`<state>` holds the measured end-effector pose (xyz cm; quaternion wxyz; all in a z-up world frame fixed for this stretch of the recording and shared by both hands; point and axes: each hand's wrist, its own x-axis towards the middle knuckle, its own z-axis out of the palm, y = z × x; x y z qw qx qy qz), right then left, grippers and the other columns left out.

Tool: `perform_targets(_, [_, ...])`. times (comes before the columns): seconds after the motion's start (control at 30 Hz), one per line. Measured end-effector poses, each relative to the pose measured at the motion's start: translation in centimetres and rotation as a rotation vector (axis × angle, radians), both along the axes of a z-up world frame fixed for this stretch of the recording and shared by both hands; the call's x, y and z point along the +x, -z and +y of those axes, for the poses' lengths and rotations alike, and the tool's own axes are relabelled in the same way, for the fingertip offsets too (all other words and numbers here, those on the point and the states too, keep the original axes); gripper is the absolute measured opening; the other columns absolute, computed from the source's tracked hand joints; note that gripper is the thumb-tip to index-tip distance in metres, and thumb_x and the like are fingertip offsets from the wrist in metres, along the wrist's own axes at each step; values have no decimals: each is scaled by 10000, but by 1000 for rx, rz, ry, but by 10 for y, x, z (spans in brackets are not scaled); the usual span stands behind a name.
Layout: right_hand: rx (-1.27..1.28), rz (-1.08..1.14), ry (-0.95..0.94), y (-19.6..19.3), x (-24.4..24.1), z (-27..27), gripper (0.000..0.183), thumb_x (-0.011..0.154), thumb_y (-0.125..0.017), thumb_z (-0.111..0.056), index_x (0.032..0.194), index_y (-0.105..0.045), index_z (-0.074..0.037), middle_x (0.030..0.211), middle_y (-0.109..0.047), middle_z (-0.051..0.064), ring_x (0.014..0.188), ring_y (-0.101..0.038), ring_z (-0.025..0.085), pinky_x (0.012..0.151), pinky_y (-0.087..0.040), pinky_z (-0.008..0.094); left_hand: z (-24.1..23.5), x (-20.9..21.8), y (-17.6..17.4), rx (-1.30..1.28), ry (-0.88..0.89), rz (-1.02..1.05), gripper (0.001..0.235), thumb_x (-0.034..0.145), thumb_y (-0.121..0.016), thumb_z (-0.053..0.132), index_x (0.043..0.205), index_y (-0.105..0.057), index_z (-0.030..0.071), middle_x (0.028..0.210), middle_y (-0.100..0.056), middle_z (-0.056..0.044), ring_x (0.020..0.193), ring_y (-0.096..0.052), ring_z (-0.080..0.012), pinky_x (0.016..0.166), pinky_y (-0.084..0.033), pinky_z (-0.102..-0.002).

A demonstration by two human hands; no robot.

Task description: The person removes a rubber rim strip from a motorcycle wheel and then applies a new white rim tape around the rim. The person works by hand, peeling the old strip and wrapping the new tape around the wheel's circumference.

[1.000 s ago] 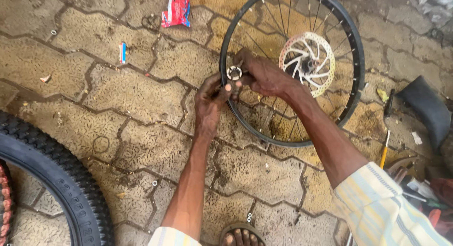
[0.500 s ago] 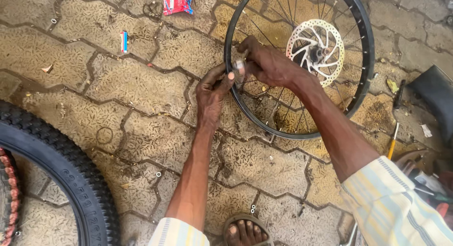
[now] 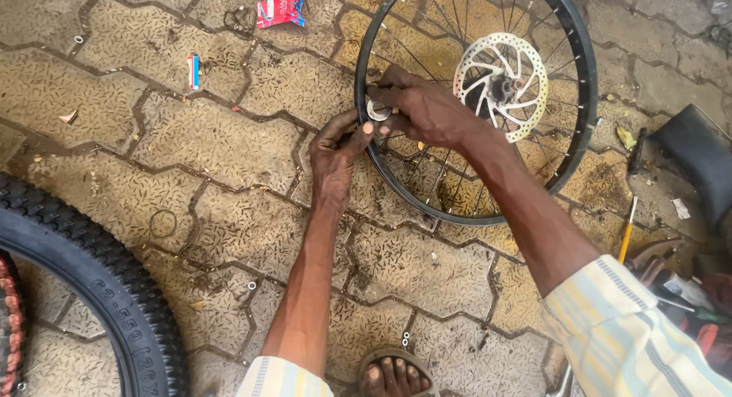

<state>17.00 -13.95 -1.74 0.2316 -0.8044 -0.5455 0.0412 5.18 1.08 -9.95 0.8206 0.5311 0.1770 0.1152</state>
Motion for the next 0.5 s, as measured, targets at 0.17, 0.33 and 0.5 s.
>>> perform_targets(0.17, [-435, 280, 517, -2, -4, 8, 294, 1106, -475, -276, 1254, -651, -93, 917, -772, 196, 821, -761, 317, 725, -566, 435, 2, -1, -3, 1, 32, 46, 434, 753, -869, 273, 1151, -743, 158, 1130, -772, -74, 1070, -701, -254, 957, -571, -507])
perform_targets(0.33, [-154, 331, 178, 3, 5, -1, 285, 1010, -585, -185, 1231, -583, -5, 843, -710, 239, 696, -661, 304, 569, -518, 407, 2, 0, -5, 4, 12, 38, 464, 751, -872, 263, 1176, -745, 127, 1119, -775, -79, 1069, -695, -248, 952, -572, -489])
perform_targets(0.5, [-146, 233, 277, 19, 10, 1, 168, 1118, -513, -165, 1163, -633, -57, 913, -757, 157, 750, -729, 185, 570, -566, 353, 2, -2, -4, 0, 27, 21, 480, 736, -880, 266, 1172, -738, 125, 1117, -774, -61, 1059, -700, -234, 954, -574, -489])
